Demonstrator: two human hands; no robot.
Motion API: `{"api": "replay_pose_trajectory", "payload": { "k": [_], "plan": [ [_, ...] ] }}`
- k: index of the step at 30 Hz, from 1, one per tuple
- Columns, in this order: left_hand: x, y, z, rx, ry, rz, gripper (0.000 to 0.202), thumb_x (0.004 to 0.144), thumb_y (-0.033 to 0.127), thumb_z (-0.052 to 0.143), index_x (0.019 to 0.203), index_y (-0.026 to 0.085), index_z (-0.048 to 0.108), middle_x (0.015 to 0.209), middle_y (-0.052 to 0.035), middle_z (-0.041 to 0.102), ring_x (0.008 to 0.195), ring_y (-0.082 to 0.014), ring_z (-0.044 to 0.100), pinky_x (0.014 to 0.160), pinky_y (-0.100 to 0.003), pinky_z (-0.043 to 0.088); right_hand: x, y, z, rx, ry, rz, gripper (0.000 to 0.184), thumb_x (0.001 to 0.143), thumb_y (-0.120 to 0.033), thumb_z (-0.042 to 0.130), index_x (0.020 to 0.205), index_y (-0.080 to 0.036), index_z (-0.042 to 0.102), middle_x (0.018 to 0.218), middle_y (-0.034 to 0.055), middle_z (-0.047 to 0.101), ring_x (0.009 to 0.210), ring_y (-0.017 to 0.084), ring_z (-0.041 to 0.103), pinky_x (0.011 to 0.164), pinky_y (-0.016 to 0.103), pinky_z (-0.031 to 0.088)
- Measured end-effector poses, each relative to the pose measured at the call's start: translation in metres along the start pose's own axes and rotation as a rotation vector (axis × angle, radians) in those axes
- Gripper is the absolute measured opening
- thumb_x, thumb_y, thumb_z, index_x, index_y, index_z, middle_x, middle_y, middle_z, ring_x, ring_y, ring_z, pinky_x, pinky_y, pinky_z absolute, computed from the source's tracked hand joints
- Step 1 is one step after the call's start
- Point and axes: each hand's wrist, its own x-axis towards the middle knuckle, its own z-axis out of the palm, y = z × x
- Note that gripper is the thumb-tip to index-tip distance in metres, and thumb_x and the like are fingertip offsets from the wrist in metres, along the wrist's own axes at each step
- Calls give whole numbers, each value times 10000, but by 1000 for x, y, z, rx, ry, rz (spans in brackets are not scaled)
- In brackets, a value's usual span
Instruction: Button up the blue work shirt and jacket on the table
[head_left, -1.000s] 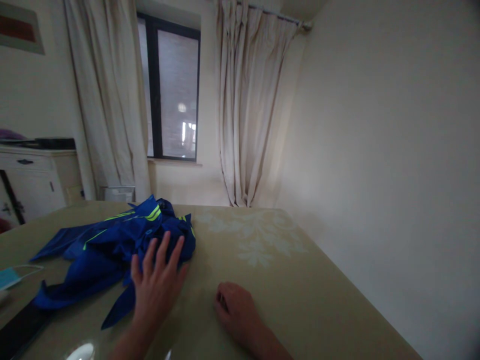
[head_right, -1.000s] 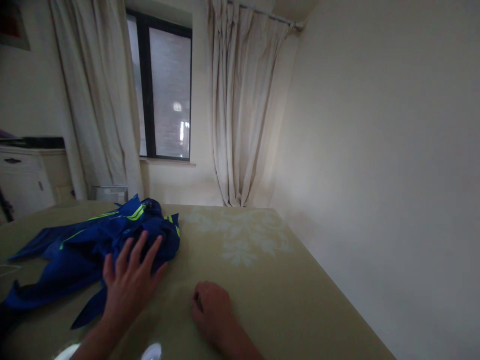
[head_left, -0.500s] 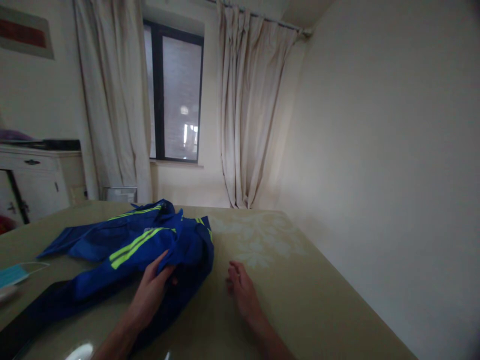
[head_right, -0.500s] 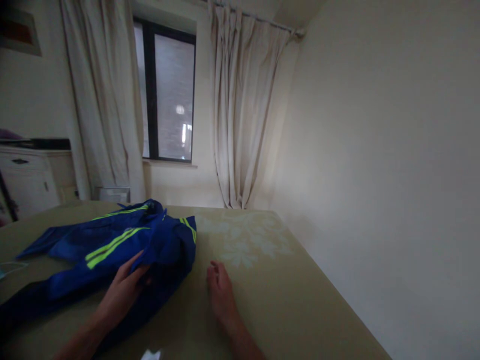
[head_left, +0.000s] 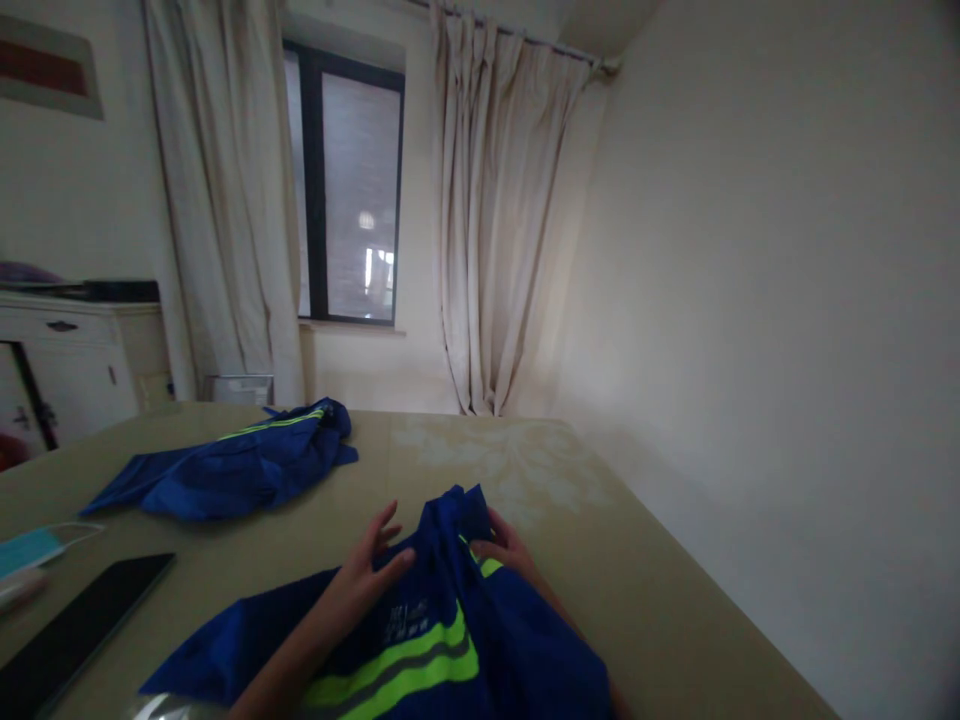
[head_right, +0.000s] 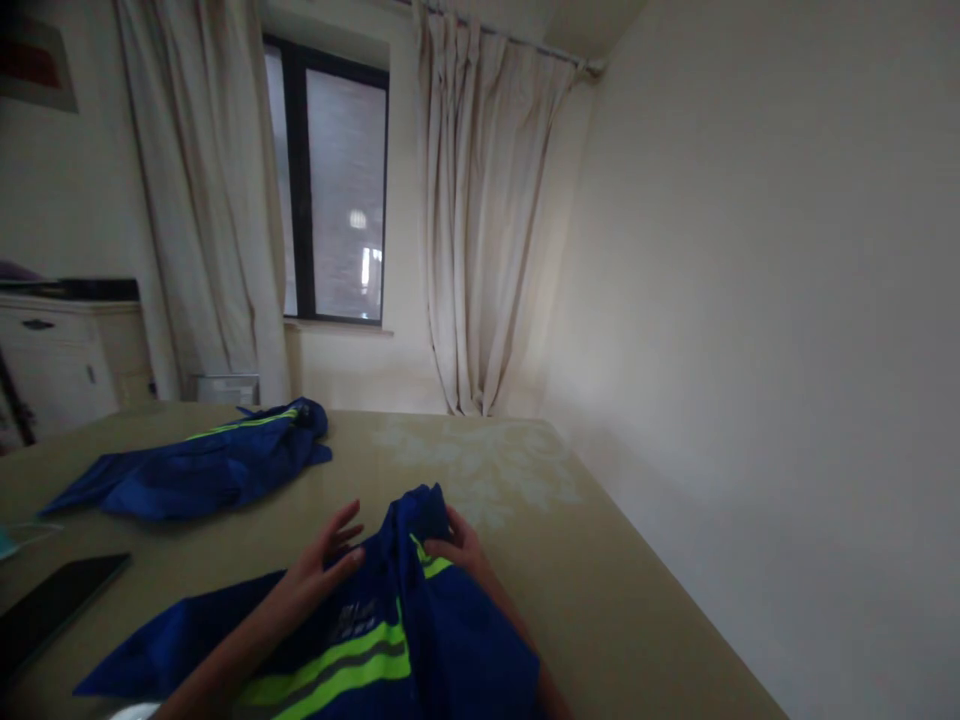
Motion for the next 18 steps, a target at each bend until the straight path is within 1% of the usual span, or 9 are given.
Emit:
{"api": "replay_pose_trajectory", "payload": {
  "k": [2,3,5,6,8,10,14,16,18],
  "plan": [
    [-5,-5,14,-122,-199,-90,880,751,590,773,1483,205,471,1373,-169,657,1234,-338,642,1080,-522,481,-8,-12,3,223,-229,148,756,676,-605,822,1317,-262,613,1119,89,760,957,311,744,799,424,591],
    [-9,-4,19,-168,-302,-119,826,745,542,797,1447,207,518,1337,-149,685,1209,-330,658,1078,-511,487,-12,-19,4,282,-283,181,794,640,-567,859,1326,-261,603,1141,93,754,976,312,737,823,429,586],
    [-18,7,26,-208,-443,-136,679,742,432,824,1349,210,615,1268,-103,731,1194,-316,664,1093,-492,481,-17,-30,2,324,-307,200,783,629,-513,878,1315,-254,604,1172,94,743,1010,306,721,865,435,572],
    [-21,14,27,-207,-465,-127,620,746,387,823,1312,209,641,1251,-88,740,1185,-309,667,1097,-482,479,-18,-35,-1,296,-287,186,752,642,-502,871,1300,-248,611,1175,92,740,1021,301,714,879,437,566],
    [-26,27,25,-168,-402,-67,578,754,335,808,1293,207,644,1248,-74,739,1157,-296,678,1084,-456,494,-20,-41,-8,183,-218,138,698,658,-493,854,1267,-237,628,1166,87,739,1041,298,700,904,442,557],
    [-29,38,18,-39,-248,30,541,777,300,764,1293,209,630,1238,-70,737,1122,-283,690,1048,-426,518,-22,-46,-19,38,-149,75,635,683,-482,830,1234,-221,651,1138,86,743,1039,297,692,914,438,552],
    [-34,55,4,445,75,222,423,825,183,577,1234,270,641,1210,-32,718,1111,-270,680,1002,-401,520,-28,-62,-36,-156,-26,-35,442,797,-434,732,1165,-191,695,1072,89,752,986,283,693,902,413,549],
    [-38,66,2,652,178,288,446,820,152,526,1223,309,637,1230,-12,689,1075,-259,685,953,-378,531,-32,-75,-39,-209,35,-68,390,815,-422,713,1129,-190,710,1038,85,754,958,280,696,885,399,553],
    [-43,82,3,768,254,363,432,821,154,512,1204,313,630,1227,-15,663,1025,-248,688,883,-346,547,-35,-91,-39,-259,86,-106,351,840,-425,696,1108,-199,720,1025,80,754,947,272,695,877,382,552]
  ]
}}
